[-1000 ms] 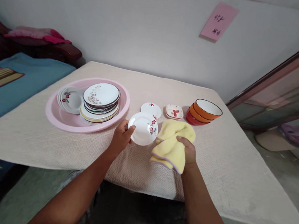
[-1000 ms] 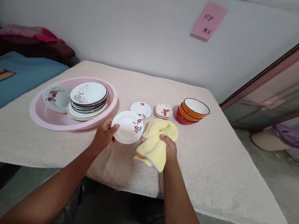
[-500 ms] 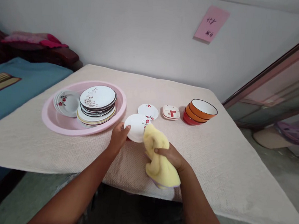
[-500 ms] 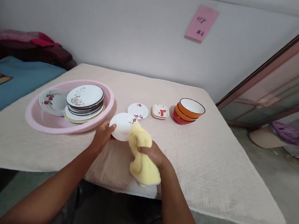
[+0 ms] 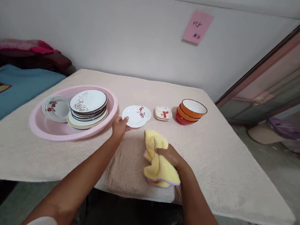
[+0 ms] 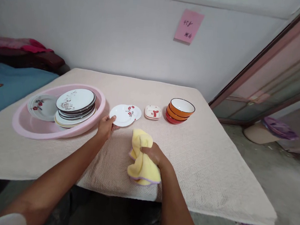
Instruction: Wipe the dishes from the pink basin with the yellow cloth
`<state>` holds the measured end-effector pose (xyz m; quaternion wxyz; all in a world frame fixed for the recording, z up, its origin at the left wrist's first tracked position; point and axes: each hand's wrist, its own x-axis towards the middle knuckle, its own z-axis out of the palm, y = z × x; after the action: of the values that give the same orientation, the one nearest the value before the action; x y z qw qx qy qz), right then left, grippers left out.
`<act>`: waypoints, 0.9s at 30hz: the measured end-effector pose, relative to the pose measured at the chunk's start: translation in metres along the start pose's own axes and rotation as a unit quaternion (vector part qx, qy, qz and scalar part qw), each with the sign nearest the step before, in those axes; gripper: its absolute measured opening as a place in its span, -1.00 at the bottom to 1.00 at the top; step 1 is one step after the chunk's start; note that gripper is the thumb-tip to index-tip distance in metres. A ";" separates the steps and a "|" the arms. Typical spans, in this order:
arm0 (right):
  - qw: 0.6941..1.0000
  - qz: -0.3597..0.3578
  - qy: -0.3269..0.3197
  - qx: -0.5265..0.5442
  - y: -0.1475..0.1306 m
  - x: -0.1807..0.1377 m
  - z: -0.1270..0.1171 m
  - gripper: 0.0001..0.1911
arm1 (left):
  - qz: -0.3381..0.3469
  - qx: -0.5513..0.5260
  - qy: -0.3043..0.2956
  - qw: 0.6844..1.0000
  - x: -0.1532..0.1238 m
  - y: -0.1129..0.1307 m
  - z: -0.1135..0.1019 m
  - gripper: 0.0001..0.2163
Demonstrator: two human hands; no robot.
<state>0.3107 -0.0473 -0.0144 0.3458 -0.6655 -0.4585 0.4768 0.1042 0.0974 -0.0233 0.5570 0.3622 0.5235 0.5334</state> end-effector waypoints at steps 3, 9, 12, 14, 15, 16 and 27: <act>1.000 -0.005 0.005 -0.005 -0.001 0.002 0.003 -0.67 | 0.010 0.027 0.028 0.999 0.022 -0.005 0.016 -0.73; 1.000 0.005 -0.019 -0.017 -0.005 0.003 0.003 -0.64 | 0.011 0.080 0.044 0.996 0.046 -0.021 0.034 -0.77; 1.000 -0.001 -0.020 -0.022 -0.004 0.003 0.003 -0.63 | -0.002 0.098 0.033 0.995 0.050 -0.029 0.037 -0.80; 0.999 0.000 -0.021 -0.027 -0.004 0.003 0.003 -0.63 | -0.014 0.108 0.018 0.994 0.052 -0.030 0.038 -0.80; 0.999 0.002 -0.022 -0.029 -0.004 0.003 0.003 -0.63 | -0.022 0.113 0.010 0.993 0.053 -0.030 0.039 -0.80; 0.999 0.003 -0.023 -0.029 -0.004 0.003 0.003 -0.63 | -0.032 0.119 0.000 0.992 0.054 -0.028 0.038 -0.78; 1.000 0.000 -0.022 -0.017 -0.004 0.005 0.006 -0.63 | -0.171 0.187 -0.088 0.963 0.046 -0.018 0.035 -0.63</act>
<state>0.3050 -0.0411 -0.0146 0.3246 -0.6607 -0.4741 0.4831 0.1366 0.1446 -0.0433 0.6058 0.4104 0.6173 0.2888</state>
